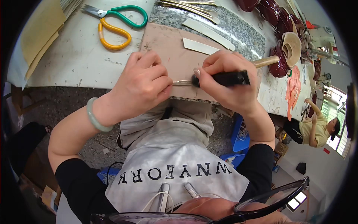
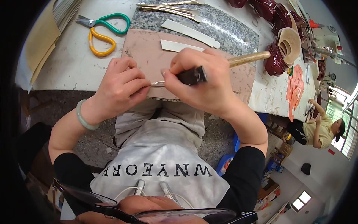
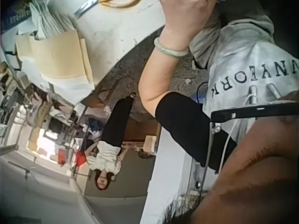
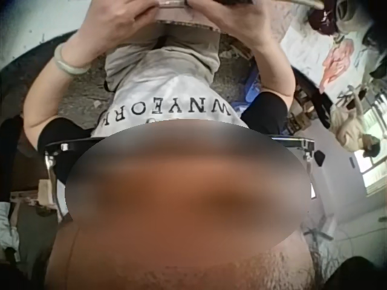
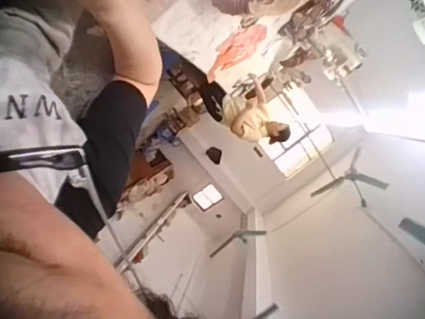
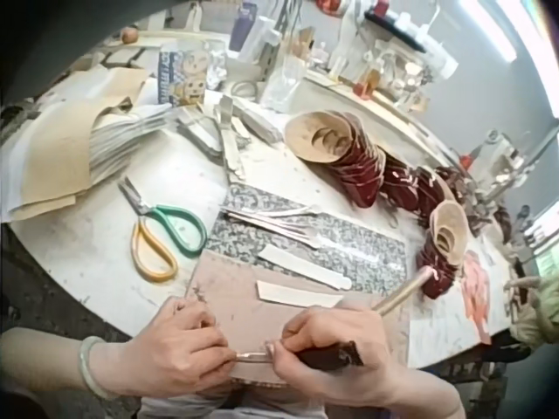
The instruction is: The person trims shoe insert strips with scissors, seals their edges with a heated tool, applies adhesive tape to them, and sticks them in a row onto a backing sheet before cutting the sheet with scissors.
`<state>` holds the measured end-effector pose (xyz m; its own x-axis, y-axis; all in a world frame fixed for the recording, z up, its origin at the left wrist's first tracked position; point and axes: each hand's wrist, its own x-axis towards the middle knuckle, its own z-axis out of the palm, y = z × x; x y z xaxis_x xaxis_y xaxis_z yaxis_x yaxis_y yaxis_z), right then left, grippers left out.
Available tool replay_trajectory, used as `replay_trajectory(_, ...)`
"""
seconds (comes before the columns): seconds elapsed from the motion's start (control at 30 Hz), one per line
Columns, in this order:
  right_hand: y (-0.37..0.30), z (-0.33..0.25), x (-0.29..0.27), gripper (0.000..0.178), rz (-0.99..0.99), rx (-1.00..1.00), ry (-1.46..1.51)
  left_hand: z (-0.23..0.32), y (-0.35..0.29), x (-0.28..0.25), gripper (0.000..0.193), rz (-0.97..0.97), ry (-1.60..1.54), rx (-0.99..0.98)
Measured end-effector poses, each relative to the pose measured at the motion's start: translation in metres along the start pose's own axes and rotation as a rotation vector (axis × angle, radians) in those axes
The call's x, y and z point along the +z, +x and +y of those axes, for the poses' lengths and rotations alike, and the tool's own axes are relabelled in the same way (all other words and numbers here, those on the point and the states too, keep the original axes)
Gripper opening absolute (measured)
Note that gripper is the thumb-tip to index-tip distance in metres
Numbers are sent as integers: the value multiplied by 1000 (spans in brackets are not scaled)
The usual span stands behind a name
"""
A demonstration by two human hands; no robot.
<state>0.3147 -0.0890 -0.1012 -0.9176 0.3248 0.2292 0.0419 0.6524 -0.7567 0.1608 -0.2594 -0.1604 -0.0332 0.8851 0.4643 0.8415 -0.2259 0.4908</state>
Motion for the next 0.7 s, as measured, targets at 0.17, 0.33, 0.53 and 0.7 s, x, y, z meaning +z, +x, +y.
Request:
replay_trajectory(0.17, 6, -4, 21, 16, 6, -143, -19, -2, -9, -9, 20, -24, -6, -20)
replay_trajectory(0.33, 10, -22, 10, 13, -31, -77, 22, -2, -18, -11, 19, 41, -34, -80)
replay_trajectory(0.53, 18, -18, 19, 12, -43, -106, 5, -3, -26, -11, 18, 57, -66, -152)
replay_trajectory(0.7, 21, -8, 41, 18, -31, -146, 73, -4, -33, -13, 16, 36, -128, -285)
